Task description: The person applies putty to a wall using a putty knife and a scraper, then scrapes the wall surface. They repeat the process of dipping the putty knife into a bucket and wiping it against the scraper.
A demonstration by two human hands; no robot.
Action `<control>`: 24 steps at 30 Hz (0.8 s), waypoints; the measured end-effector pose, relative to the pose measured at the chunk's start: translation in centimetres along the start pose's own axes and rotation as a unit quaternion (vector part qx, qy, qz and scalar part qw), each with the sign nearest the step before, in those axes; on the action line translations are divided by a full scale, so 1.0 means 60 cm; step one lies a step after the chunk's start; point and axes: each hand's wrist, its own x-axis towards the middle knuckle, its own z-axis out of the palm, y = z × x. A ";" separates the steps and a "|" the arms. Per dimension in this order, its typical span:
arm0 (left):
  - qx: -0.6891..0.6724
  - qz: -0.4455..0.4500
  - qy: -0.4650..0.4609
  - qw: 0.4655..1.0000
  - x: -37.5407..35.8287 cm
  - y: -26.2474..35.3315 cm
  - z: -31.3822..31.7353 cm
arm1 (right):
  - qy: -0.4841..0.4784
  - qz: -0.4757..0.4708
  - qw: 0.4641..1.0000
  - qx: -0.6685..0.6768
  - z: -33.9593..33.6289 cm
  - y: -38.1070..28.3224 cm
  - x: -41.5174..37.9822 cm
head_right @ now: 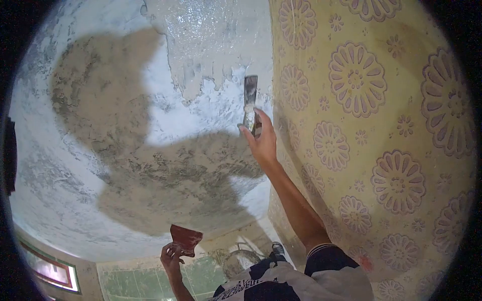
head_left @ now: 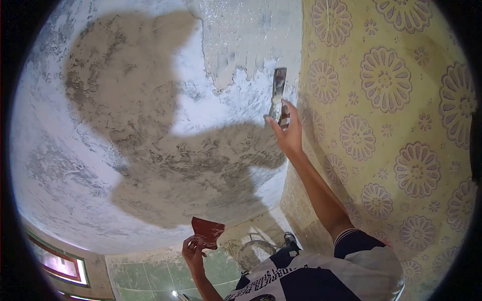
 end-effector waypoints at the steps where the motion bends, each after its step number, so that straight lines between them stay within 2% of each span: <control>1: -0.009 0.001 0.000 1.000 0.001 0.001 0.003 | -0.002 -0.002 1.000 0.001 0.002 0.013 -0.008; 3: -0.008 0.002 0.003 1.000 0.002 -0.002 0.001 | -0.004 -0.014 0.997 -0.074 0.007 0.063 -0.041; 8: 0.001 -0.016 0.017 1.000 0.001 -0.004 -0.011 | 0.000 -0.030 0.996 -0.078 0.008 0.100 -0.066; 10: 0.019 -0.013 0.016 1.000 0.000 -0.003 -0.016 | 0.014 -0.002 0.997 -0.074 0.001 0.033 -0.043; 15: 0.016 -0.010 0.016 1.000 -0.003 -0.003 -0.016 | 0.030 -0.078 0.996 -0.025 0.005 -0.002 0.014; 18: 0.020 0.001 0.014 1.000 -0.002 0.001 -0.008 | 0.008 -0.039 0.998 -0.042 0.010 0.030 -0.011; 19: 0.023 0.003 0.015 1.000 -0.002 0.002 -0.007 | 0.009 -0.042 0.998 -0.040 0.012 0.059 -0.027; 21: 0.018 -0.008 0.017 1.000 -0.001 -0.007 -0.009 | 0.017 -0.091 0.984 -0.153 0.012 0.128 -0.065; 24: 0.013 -0.020 0.015 1.000 0.002 -0.002 -0.008 | 0.023 -0.087 0.986 -0.138 0.003 0.139 -0.095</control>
